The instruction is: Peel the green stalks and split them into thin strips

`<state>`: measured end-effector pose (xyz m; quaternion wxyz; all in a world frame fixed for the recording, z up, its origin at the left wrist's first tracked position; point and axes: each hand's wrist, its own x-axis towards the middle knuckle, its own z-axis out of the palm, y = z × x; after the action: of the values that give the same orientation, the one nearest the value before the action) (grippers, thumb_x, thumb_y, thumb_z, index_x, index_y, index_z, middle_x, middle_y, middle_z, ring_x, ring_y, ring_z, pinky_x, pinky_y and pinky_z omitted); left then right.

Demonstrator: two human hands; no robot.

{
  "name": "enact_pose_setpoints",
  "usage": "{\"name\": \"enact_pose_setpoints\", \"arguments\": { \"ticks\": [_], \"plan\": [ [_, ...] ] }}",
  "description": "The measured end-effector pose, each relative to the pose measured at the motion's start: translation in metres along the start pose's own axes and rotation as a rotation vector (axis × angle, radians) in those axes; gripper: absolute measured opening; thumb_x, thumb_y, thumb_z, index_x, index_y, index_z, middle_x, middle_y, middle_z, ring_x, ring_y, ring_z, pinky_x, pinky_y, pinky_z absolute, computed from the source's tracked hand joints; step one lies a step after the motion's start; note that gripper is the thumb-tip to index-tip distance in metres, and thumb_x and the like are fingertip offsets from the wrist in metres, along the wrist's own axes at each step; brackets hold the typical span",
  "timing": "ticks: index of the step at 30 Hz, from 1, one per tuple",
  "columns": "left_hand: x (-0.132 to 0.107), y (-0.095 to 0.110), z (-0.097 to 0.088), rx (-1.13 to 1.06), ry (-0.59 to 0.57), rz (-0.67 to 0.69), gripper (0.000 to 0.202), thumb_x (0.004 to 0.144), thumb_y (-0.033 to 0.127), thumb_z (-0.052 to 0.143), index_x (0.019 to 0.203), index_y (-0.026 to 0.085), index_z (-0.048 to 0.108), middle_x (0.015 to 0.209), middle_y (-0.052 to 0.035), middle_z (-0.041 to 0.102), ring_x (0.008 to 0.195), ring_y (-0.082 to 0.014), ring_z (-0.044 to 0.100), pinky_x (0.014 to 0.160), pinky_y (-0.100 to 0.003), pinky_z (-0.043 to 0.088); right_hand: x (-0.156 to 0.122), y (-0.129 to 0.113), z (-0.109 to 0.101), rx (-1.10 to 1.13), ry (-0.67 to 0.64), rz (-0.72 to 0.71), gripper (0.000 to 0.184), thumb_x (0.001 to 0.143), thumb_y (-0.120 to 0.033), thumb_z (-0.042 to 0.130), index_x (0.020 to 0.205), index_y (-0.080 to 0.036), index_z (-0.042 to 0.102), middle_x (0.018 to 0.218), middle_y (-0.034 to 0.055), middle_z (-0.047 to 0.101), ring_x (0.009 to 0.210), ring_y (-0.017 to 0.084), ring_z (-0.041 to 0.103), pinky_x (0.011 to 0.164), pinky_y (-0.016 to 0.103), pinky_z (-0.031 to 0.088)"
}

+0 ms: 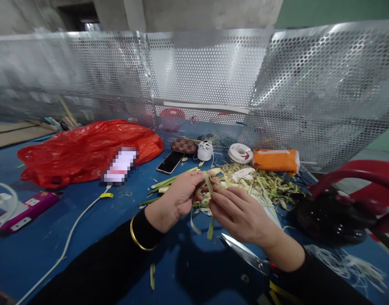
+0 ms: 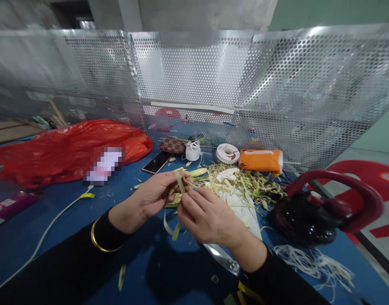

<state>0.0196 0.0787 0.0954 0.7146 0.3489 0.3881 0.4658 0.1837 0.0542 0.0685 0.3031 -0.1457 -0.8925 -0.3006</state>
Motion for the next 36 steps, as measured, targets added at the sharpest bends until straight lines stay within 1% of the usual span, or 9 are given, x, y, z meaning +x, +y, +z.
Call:
{"name": "enact_pose_setpoints", "arguments": {
  "ticks": [3,8,12,16,20,24,28,31,36],
  "plan": [
    [0.000,0.002,0.002,-0.063,0.023,-0.090,0.016,0.087,0.015,0.056,0.074,0.011,0.065,0.066,-0.0048,0.065,0.056,-0.0092,0.061,0.053,-0.017,0.049,-0.002,0.002,0.007,-0.041,-0.015,-0.027,0.017,0.087,-0.005,0.052,0.092,-0.011,0.067,0.086,0.0120,0.070,0.086,0.024,0.064,0.076,0.040,0.052],
    [0.000,0.004,0.005,-0.133,0.021,-0.143,0.023,0.090,0.011,0.050,0.071,0.011,0.063,0.064,-0.0033,0.063,0.056,-0.0071,0.060,0.057,-0.015,0.050,-0.003,0.008,0.006,0.023,-0.066,-0.045,0.021,0.089,-0.004,0.047,0.097,-0.012,0.065,0.087,0.0106,0.069,0.088,0.023,0.063,0.081,0.041,0.050],
    [-0.001,0.003,0.005,-0.138,0.044,-0.123,0.018,0.088,0.012,0.054,0.073,0.011,0.064,0.068,-0.0038,0.065,0.058,-0.0072,0.061,0.061,-0.016,0.050,-0.003,0.006,0.001,0.168,-0.090,0.066,0.017,0.091,-0.013,0.049,0.101,-0.014,0.063,0.080,0.0057,0.069,0.076,0.018,0.063,0.078,0.037,0.047],
    [0.001,-0.008,0.006,-0.109,-0.020,-0.077,0.015,0.082,0.010,0.057,0.069,0.011,0.064,0.066,-0.0026,0.063,0.058,-0.0079,0.058,0.059,-0.017,0.047,-0.003,-0.003,0.006,0.040,-0.074,0.058,0.024,0.090,-0.010,0.049,0.110,-0.017,0.061,0.084,0.0041,0.067,0.078,0.018,0.060,0.084,0.038,0.044],
    [0.003,-0.021,0.007,-0.108,-0.070,-0.023,0.011,0.074,0.007,0.057,0.068,0.013,0.064,0.066,-0.0010,0.063,0.060,-0.0088,0.056,0.058,-0.019,0.044,-0.004,-0.010,0.016,-0.063,-0.123,0.052,0.021,0.091,-0.012,0.045,0.101,-0.018,0.063,0.081,0.0032,0.063,0.075,0.019,0.055,0.091,0.038,0.042],
    [0.003,-0.024,0.007,-0.104,-0.108,-0.025,0.010,0.073,0.010,0.060,0.065,0.014,0.063,0.063,0.0006,0.061,0.059,-0.0085,0.053,0.059,-0.020,0.042,-0.005,-0.010,0.018,-0.005,-0.059,0.088,0.020,0.090,-0.009,0.047,0.096,-0.017,0.064,0.081,0.0037,0.064,0.076,0.019,0.055,0.089,0.039,0.042],
    [0.001,-0.025,0.008,-0.056,-0.046,0.036,0.010,0.070,0.019,0.071,0.067,0.013,0.064,0.067,0.0002,0.062,0.058,-0.0077,0.054,0.057,-0.019,0.042,-0.001,-0.007,0.011,0.244,0.147,0.374,0.017,0.088,-0.007,0.051,0.090,-0.019,0.063,0.083,0.0038,0.065,0.078,0.017,0.058,0.079,0.036,0.043],
    [0.000,-0.027,0.009,-0.023,-0.018,0.019,0.013,0.072,0.023,0.073,0.070,0.012,0.066,0.066,-0.0009,0.064,0.059,-0.0092,0.059,0.062,-0.021,0.047,0.002,-0.003,0.005,0.450,0.315,0.751,0.009,0.088,-0.015,0.056,0.083,-0.020,0.062,0.081,0.0046,0.063,0.079,0.018,0.059,0.073,0.034,0.045],
    [0.000,-0.028,0.009,0.013,-0.009,0.008,0.009,0.079,0.020,0.066,0.074,0.012,0.068,0.066,-0.0050,0.069,0.061,-0.0120,0.065,0.065,-0.023,0.051,0.004,0.005,0.009,0.951,0.354,1.393,0.015,0.077,-0.031,0.068,0.072,-0.018,0.062,0.070,0.0017,0.062,0.067,0.016,0.058,0.064,0.030,0.046]
  ]
}}
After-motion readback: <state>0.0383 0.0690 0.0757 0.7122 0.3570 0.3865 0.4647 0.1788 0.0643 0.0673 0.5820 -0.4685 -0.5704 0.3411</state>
